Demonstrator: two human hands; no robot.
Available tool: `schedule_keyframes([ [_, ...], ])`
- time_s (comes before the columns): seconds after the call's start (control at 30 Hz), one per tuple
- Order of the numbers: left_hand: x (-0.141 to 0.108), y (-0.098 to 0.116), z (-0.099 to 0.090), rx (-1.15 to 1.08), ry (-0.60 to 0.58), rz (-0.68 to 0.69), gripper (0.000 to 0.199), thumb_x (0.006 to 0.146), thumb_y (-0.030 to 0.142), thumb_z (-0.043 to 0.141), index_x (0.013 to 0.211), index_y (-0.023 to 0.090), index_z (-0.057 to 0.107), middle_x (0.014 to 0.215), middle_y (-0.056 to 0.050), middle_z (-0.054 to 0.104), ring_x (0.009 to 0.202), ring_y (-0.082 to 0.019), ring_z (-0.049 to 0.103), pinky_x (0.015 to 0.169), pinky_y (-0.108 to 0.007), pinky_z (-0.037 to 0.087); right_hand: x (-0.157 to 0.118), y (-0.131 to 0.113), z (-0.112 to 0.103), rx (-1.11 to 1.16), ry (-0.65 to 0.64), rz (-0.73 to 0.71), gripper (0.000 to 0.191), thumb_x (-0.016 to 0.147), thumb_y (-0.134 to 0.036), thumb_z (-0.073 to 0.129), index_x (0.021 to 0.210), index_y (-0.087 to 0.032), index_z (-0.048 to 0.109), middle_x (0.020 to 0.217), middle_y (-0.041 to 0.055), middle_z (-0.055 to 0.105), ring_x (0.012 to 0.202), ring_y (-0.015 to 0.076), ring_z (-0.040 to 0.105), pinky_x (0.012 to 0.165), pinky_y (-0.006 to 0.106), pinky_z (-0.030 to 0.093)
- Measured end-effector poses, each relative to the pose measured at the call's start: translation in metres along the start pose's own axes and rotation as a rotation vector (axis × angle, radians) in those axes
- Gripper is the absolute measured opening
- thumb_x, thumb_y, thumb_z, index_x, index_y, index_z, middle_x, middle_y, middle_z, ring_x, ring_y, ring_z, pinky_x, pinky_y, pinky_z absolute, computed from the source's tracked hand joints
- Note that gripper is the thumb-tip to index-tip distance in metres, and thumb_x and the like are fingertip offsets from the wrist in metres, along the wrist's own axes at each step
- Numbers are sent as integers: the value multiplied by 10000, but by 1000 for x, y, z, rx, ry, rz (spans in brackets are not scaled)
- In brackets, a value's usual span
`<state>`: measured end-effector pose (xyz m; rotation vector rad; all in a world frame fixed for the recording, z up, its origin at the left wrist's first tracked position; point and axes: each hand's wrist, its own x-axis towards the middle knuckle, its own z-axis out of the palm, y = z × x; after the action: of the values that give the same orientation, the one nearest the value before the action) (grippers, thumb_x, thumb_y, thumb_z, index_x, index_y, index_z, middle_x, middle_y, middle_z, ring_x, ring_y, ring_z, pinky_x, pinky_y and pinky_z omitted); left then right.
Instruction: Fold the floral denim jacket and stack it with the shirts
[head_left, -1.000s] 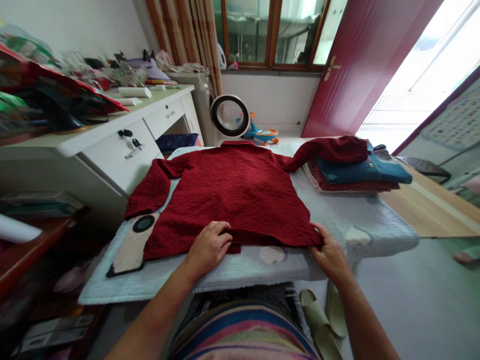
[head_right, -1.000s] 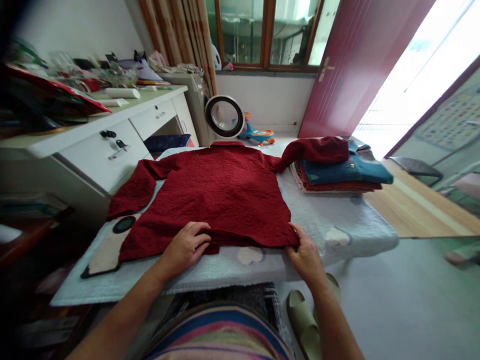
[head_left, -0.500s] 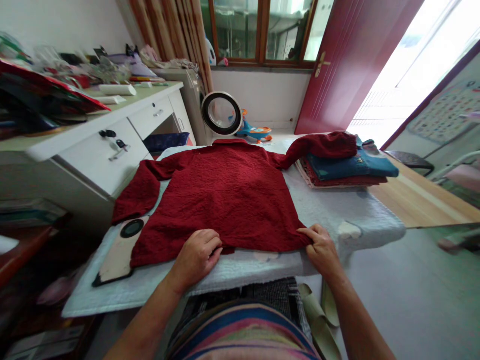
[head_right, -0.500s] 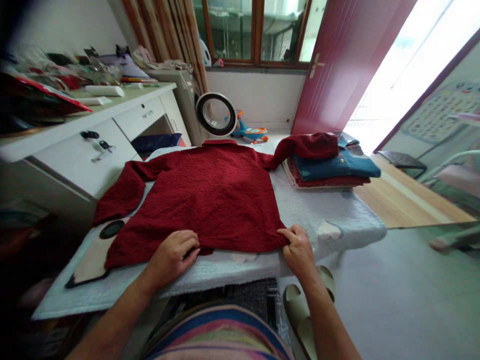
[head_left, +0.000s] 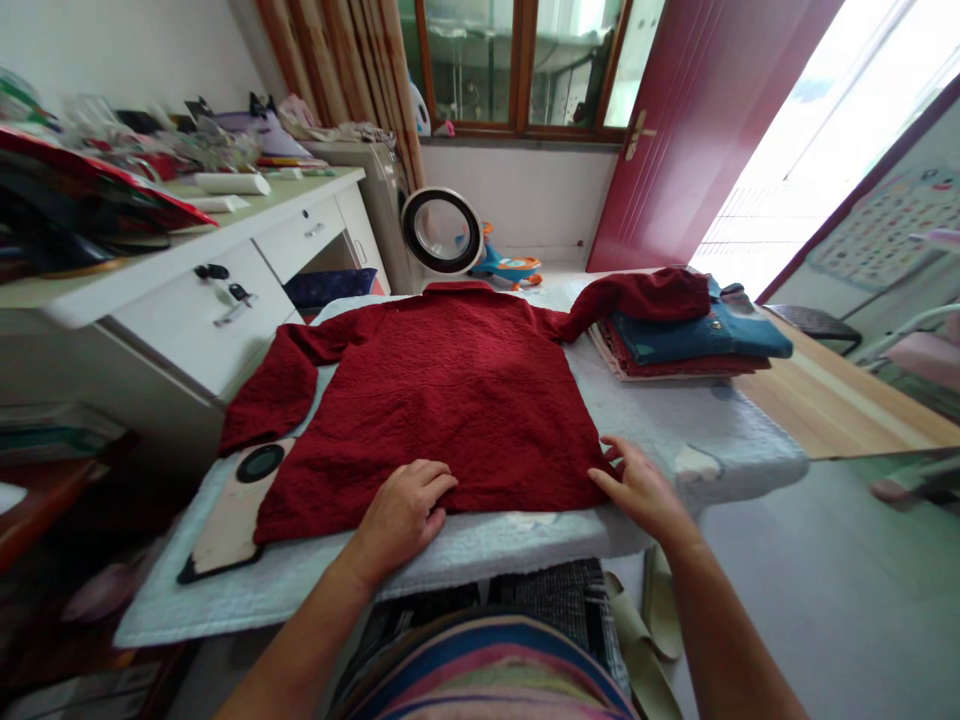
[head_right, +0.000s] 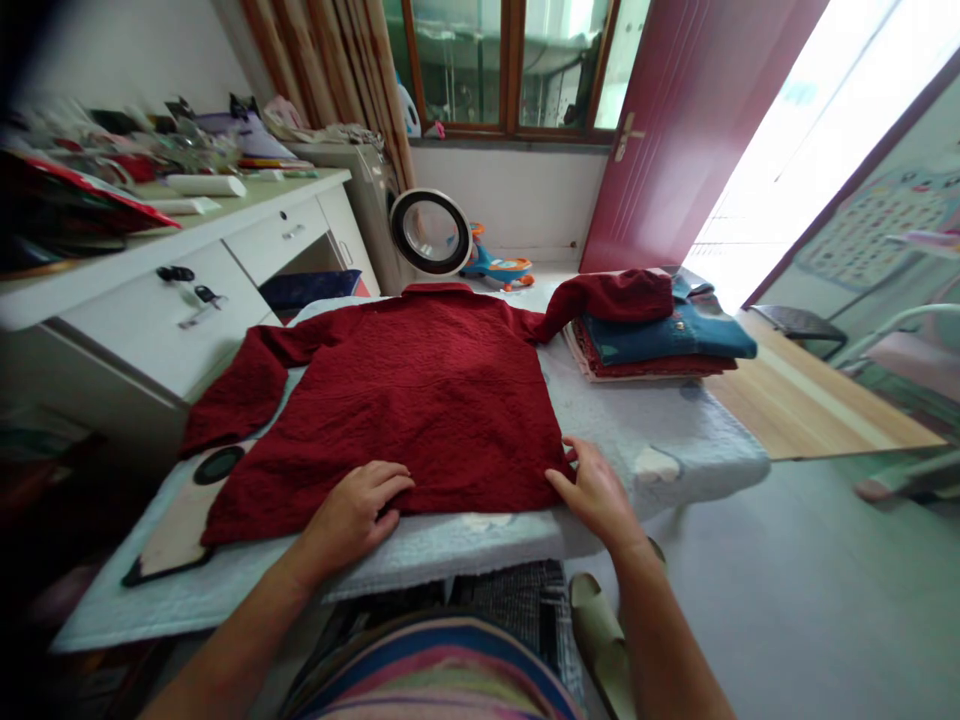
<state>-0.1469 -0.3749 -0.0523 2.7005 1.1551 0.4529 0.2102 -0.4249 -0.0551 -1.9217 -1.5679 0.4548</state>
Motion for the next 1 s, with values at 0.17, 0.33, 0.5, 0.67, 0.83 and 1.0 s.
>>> schedule_keyframes([
  [0.17, 0, 0, -3, -46, -35, -74, 311, 684, 44, 566, 955, 188, 618, 1030, -67, 662, 969, -231, 589, 888, -376, 488, 5, -1, 5, -40, -57, 81, 214, 746, -357, 583, 856, -191, 660, 708, 22, 636, 674, 190, 579, 648, 303, 435],
  [0.33, -1, -4, -2, -124, -50, -77, 396, 676, 19, 527, 1020, 199, 603, 1050, -57, 638, 985, -217, 564, 899, -355, 475, 3, 5, -4, 314, -109, 129, 283, 850, -430, 446, 806, -203, 608, 701, 6, 631, 635, 166, 559, 577, 267, 412],
  [0.5, 0, 0, -2, -102, -119, -57, 481, 666, 17, 518, 1093, 214, 620, 1168, -62, 612, 1078, -232, 525, 972, -371, 434, -3, 14, -2, 86, -148, 221, 293, 862, -395, 436, 1045, -204, 563, 576, -32, 571, 543, 178, 538, 526, 267, 368],
  [0.67, 11, 7, -23, -121, -268, -71, 279, 710, 100, 565, 957, 206, 641, 975, -41, 640, 939, -217, 556, 865, -345, 459, 2, -6, -12, -453, -57, 27, 271, 873, -331, 505, 1062, -164, 605, 909, 112, 676, 865, 259, 632, 765, 348, 438],
  [0.83, 55, 5, -45, -213, -233, 12, 237, 881, 367, 556, 1032, 208, 646, 1076, -46, 660, 1004, -202, 588, 919, -327, 460, 41, -69, -1, -447, -70, -312, 318, 941, -272, 432, 1182, -154, 602, 1169, 132, 653, 1075, 241, 600, 963, 347, 409],
  [1.0, 119, -21, -11, 59, -5, -143, 469, 956, 294, 428, 1401, 149, 453, 1515, -120, 408, 1415, -250, 325, 1169, -424, 242, 104, -119, 61, -396, -205, -533, 496, 964, -284, 395, 1439, -145, 419, 1539, 115, 372, 1421, 261, 310, 1134, 433, 264],
])
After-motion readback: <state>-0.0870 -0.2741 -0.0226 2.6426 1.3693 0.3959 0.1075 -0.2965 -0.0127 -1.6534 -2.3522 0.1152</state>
